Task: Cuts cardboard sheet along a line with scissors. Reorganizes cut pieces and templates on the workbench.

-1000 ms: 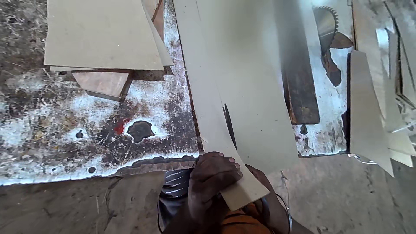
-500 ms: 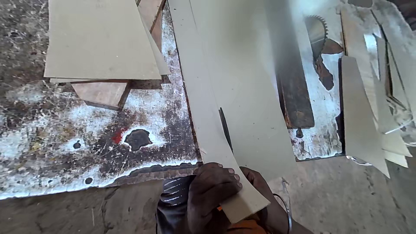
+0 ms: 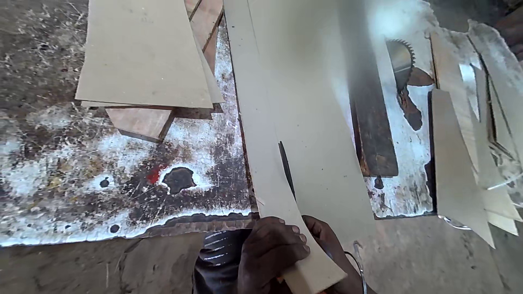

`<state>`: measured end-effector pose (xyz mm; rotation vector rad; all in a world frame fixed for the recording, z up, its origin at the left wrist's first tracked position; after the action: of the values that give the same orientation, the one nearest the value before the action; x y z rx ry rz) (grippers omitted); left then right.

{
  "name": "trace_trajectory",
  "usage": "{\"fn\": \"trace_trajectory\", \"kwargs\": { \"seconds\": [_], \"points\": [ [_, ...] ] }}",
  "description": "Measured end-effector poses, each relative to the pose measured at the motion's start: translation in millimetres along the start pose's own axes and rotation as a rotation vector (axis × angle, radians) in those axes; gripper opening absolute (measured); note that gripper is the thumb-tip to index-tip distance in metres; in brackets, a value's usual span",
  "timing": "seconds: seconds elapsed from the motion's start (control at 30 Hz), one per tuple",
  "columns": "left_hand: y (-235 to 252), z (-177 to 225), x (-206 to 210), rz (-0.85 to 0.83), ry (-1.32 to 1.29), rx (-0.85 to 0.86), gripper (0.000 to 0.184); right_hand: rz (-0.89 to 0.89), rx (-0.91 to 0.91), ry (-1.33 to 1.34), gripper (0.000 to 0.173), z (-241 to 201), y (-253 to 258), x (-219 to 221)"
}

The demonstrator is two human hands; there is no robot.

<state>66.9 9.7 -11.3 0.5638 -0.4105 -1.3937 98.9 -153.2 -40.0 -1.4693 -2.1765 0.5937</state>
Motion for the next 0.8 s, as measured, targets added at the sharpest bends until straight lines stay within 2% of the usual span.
{"fn": "trace_trajectory", "kwargs": {
  "seconds": [0.2, 0.5, 0.7, 0.8],
  "points": [
    [0, 1, 2, -0.003, 0.031, 0.036, 0.023, -0.017, -0.097, -0.018, 0.01, 0, 2, 4],
    [0, 6, 0, 0.021, 0.01, -0.034, 0.019, 0.024, -0.048, 0.048, 0.011, -7, 8, 3],
    [0, 1, 2, 0.057, -0.005, 0.043, 0.018, -0.033, -0.017, 0.018, 0.013, -7, 13, -2],
    [0, 0, 1, 0.059, -0.017, 0.054, 0.017, -0.081, -0.013, 0.004, 0.019, -10, 12, -3]
  ]
}}
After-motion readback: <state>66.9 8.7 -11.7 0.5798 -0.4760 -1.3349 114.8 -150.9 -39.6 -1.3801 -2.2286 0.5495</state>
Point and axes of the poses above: each hand's wrist, its own y-axis towards the middle knuckle, its own x-axis out of the palm, z = x × y, the point moved 5 cm from there along y, towards the middle knuckle, and after that the axes turned 3 degrees about x, right-handed, at the moved point
